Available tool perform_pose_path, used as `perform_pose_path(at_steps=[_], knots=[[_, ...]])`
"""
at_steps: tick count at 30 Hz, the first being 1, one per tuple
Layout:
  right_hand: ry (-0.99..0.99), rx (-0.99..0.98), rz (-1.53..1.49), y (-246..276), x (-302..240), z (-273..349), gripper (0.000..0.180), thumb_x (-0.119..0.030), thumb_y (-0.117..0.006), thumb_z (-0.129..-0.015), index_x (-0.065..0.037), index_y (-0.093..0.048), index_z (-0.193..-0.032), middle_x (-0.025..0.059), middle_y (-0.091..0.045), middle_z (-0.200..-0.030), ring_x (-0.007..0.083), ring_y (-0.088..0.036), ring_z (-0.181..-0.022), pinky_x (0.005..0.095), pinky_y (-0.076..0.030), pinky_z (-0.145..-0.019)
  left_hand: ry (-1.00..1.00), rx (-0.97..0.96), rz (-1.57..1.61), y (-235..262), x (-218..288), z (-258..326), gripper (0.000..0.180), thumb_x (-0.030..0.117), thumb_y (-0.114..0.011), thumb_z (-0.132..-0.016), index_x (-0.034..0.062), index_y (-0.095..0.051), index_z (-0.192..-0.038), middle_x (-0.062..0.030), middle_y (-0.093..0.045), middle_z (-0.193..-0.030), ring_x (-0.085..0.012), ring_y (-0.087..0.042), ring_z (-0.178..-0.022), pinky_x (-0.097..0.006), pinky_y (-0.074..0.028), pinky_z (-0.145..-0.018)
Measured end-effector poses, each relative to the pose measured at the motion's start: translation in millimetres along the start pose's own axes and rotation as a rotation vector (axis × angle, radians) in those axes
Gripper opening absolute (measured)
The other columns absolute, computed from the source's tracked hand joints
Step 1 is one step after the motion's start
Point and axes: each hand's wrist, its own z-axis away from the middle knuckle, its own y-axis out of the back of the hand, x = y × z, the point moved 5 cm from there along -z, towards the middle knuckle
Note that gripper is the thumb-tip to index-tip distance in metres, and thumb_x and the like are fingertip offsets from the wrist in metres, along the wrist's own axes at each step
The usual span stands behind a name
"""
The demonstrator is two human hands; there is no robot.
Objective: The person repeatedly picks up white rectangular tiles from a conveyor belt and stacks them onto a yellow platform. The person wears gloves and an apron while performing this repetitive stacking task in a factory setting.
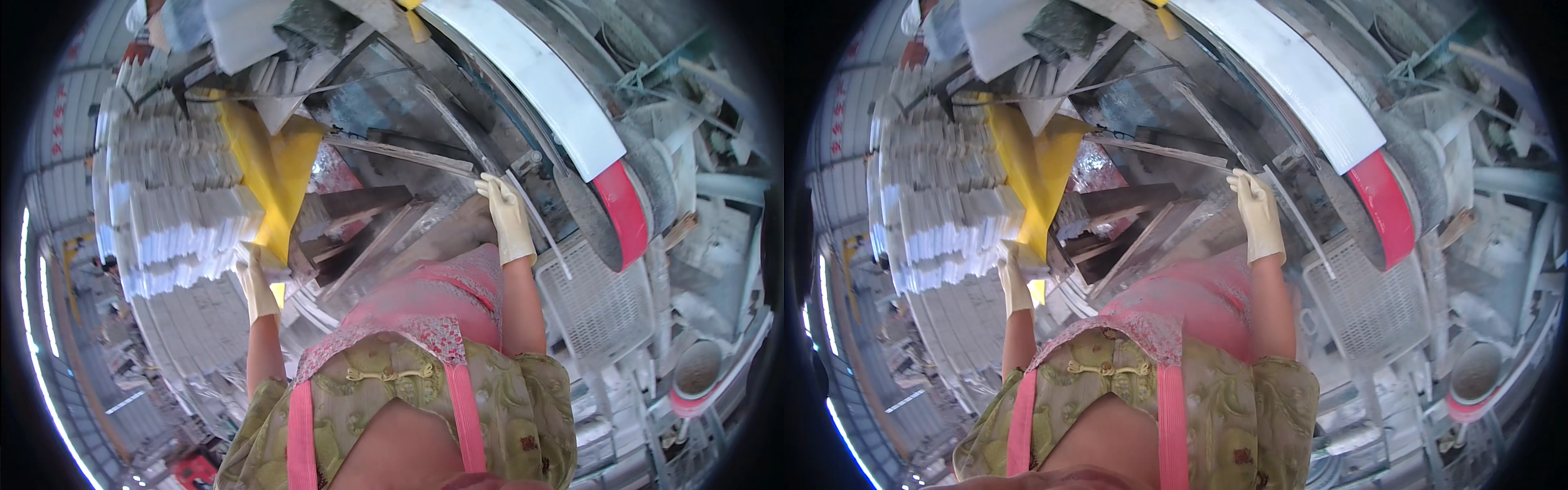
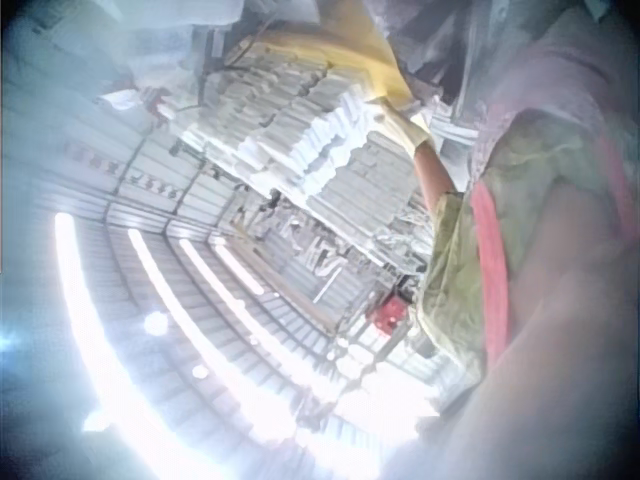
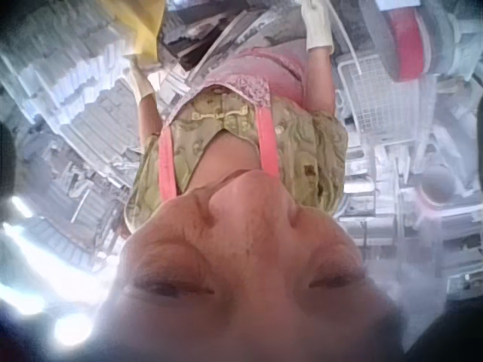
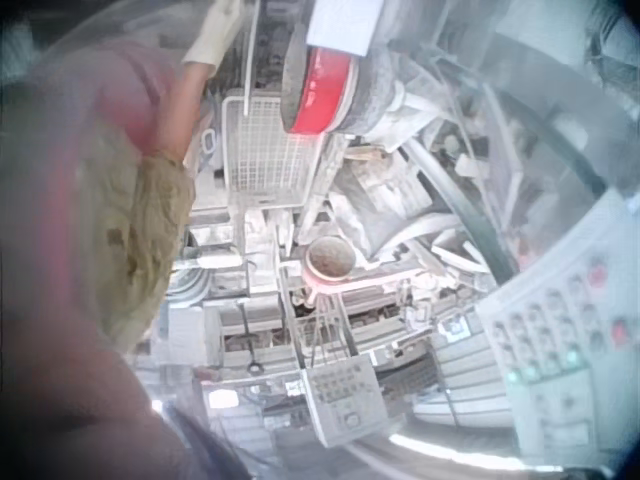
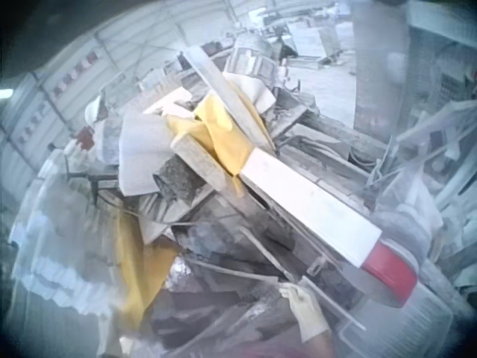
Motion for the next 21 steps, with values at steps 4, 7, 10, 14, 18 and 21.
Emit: perform_pose_path(at_steps=[4,7,10,14,18,21], knots=[[0.02,-0.038,0.075,1.6,-5.6,-3.4,0.037,-0.025,-0.052,-0.106,0.002,-0.067,-0.127,0.0132,-0.075,-0.116,0.0198,-0.07,-0.107,0.0299,-0.052,-0.094,-0.088,0.129,-0.064,2.6,13.2,8.1,0.059,0.032,-0.068,-0.093,-0.0021,-0.051,-0.138,-0.0172,-0.058,-0.13,-0.0292,-0.057,-0.119,-0.04,-0.043,-0.103],[0.017,-0.053,0.117,1.9,-23.6,-10.3,0.038,-0.025,-0.053,-0.105,0.004,-0.067,-0.126,0.0143,-0.075,-0.116,0.0211,-0.071,-0.107,0.031,-0.052,-0.094,-0.083,0.16,-0.131,2.4,15.6,9.1,0.057,0.032,-0.069,-0.092,-0.0027,-0.054,-0.135,-0.0175,-0.059,-0.13,-0.0297,-0.057,-0.119,-0.04,-0.043,-0.102],[0.11,-0.13,0.131,-11.8,-55.4,-22.6,0.038,-0.025,-0.054,-0.104,0.003,-0.066,-0.127,0.0142,-0.075,-0.115,0.021,-0.071,-0.106,0.0316,-0.052,-0.094,-0.053,0.147,-0.104,2.4,7.6,4.4,0.063,0.035,-0.069,-0.091,-0.003,-0.053,-0.139,-0.0192,-0.063,-0.127,-0.031,-0.06,-0.115,-0.04,-0.044,-0.101],[0.22,-0.231,0.277,-47.2,-104.1,-61.1,0.037,-0.021,-0.055,-0.107,0.006,-0.063,-0.13,0.0153,-0.073,-0.117,0.02,-0.071,-0.106,0.0303,-0.055,-0.093,-0.138,0.208,-0.168,6.7,-7.9,-7.8,0.07,0.039,-0.068,-0.09,-0.0046,-0.051,-0.142,-0.0234,-0.065,-0.125,-0.036,-0.061,-0.116,-0.042,-0.044,-0.101],[0.366,-0.31,0.292,-90.3,-149.2,-103.8,0.037,-0.022,-0.055,-0.107,0.006,-0.064,-0.129,0.0158,-0.073,-0.117,0.0205,-0.071,-0.105,0.0308,-0.055,-0.094,-0.075,0.256,-0.235,6.0,-20.1,-22.7,0.074,0.043,-0.07,-0.088,-0.0019,-0.051,-0.143,-0.0245,-0.065,-0.128,-0.0366,-0.061,-0.119,-0.044,-0.044,-0.101],[0.367,-0.353,0.303,-112.4,-175.5,-126.6,0.037,-0.022,-0.056,-0.107,0.005,-0.063,-0.131,0.0145,-0.073,-0.118,0.019,-0.069,-0.107,0.0304,-0.053,-0.097,-0.022,0.256,-0.249,5.0,-21.5,-20.9,0.077,0.045,-0.071,-0.086,-0.0002,-0.05,-0.145,-0.0234,-0.065,-0.127,-0.0363,-0.063,-0.116,-0.044,-0.047,-0.099]])
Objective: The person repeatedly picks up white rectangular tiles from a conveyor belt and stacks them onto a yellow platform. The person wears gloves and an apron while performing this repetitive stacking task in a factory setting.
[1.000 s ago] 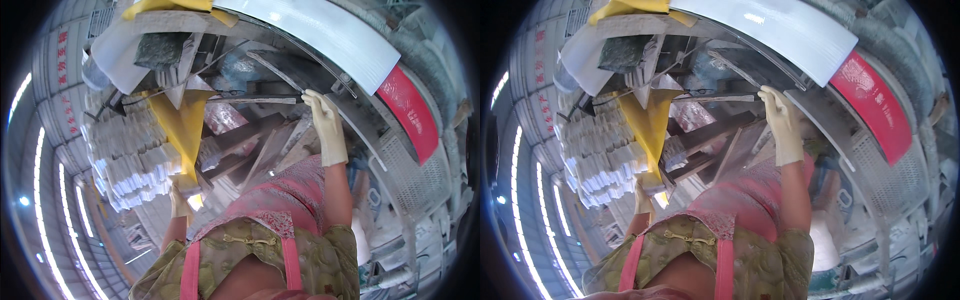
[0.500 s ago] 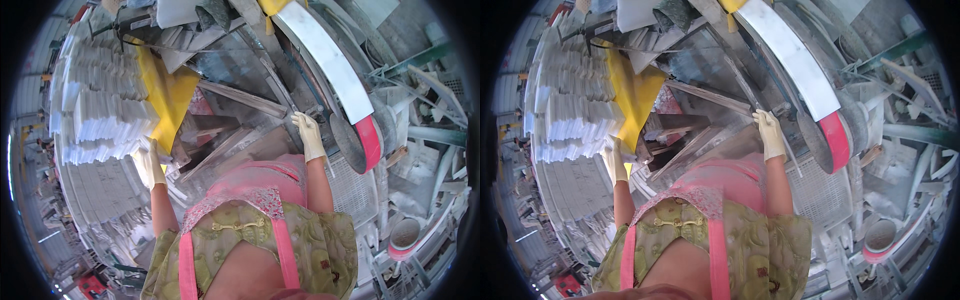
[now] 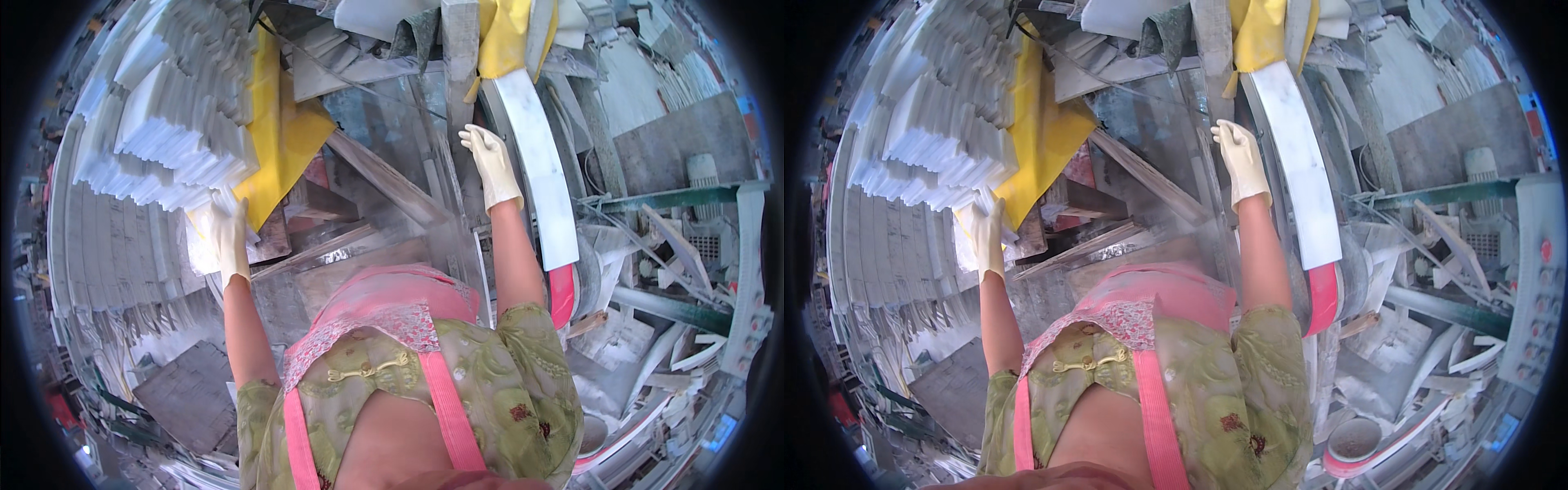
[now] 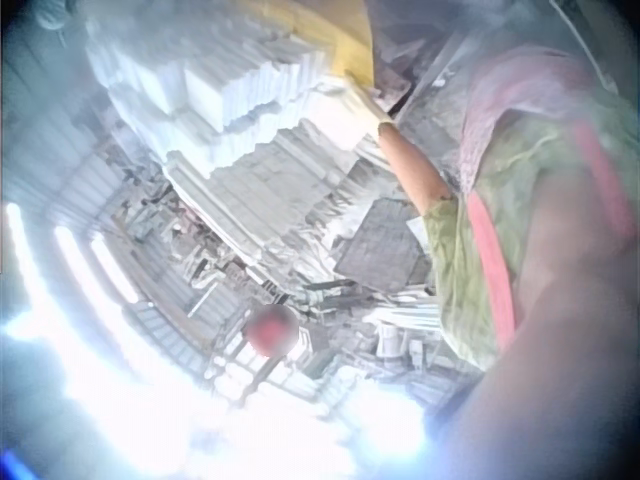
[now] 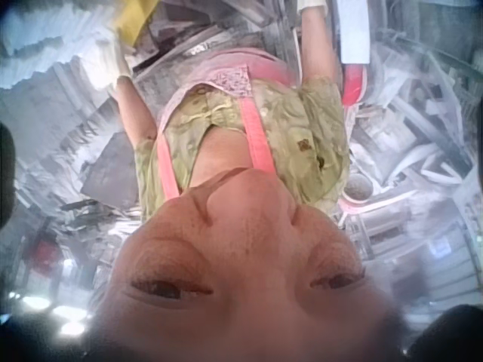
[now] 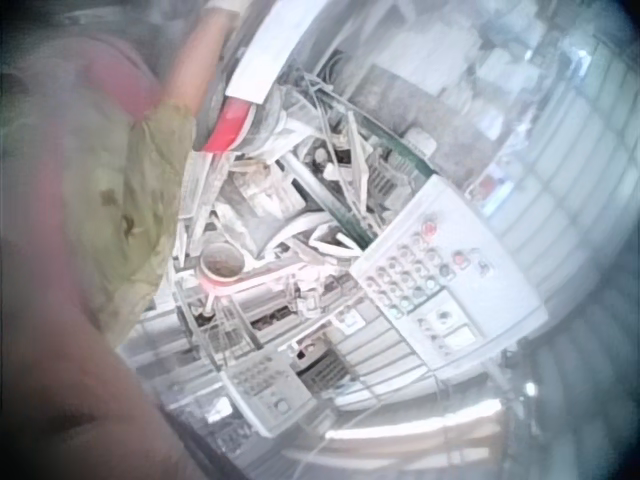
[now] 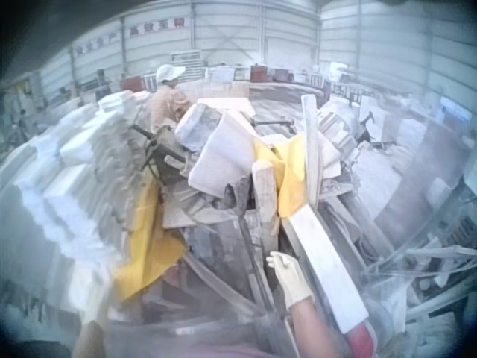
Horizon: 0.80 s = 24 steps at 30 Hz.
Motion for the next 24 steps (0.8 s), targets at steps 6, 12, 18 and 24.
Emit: perform_pose_path(at_steps=[6,12,18,24], knots=[[-0.001,0.001,-0.004,-3.8,-27.8,-43.9,0.036,-0.021,-0.055,-0.107,0.004,-0.063,-0.131,0.0139,-0.072,-0.119,0.0195,-0.068,-0.108,0.0303,-0.052,-0.098,0.097,-0.051,0.039,1.3,-3.0,1.8,0.079,0.046,-0.071,-0.086,-0.0015,-0.049,-0.144,-0.0249,-0.065,-0.126,-0.0366,-0.065,-0.112,-0.044,-0.049,-0.096],[0.176,0.043,0.171,41.9,-42.7,-20.4,0.036,-0.022,-0.057,-0.103,0.004,-0.067,-0.126,0.0137,-0.075,-0.115,0.019,-0.071,-0.105,0.029,-0.052,-0.093,0.043,-0.012,-0.032,-1.8,-7.9,-4.8,0.084,0.048,-0.071,-0.085,-0.0025,-0.048,-0.147,-0.0253,-0.064,-0.131,-0.0378,-0.065,-0.114,-0.045,-0.049,-0.096],[0.157,0.244,0.627,167.7,-46.1,134.1,0.042,-0.012,-0.057,-0.096,0.004,-0.062,-0.134,0.0205,-0.067,-0.134,0.0309,-0.062,-0.129,0.0357,-0.045,-0.11,0.077,-0.052,-0.049,-0.2,-8.1,-0.2,0.085,0.05,-0.069,-0.085,-0.0041,-0.047,-0.147,-0.0274,-0.061,-0.135,-0.0405,-0.059,-0.123,-0.046,-0.044,-0.103],[-0.033,-0.051,1.314,183.5,-18.6,233.5,0.097,-0.017,-0.081,-0.076,-0.01,-0.034,-0.16,0.0175,-0.031,-0.165,0.0372,-0.025,-0.154,0.0532,-0.024,-0.123,-0.035,-0.031,-0.099,-1.9,3.5,1.6,0.083,0.05,-0.067,-0.087,-0.0014,-0.045,-0.149,-0.0286,-0.059,-0.136,-0.0418,-0.056,-0.126,-0.045,-0.042,-0.106]])
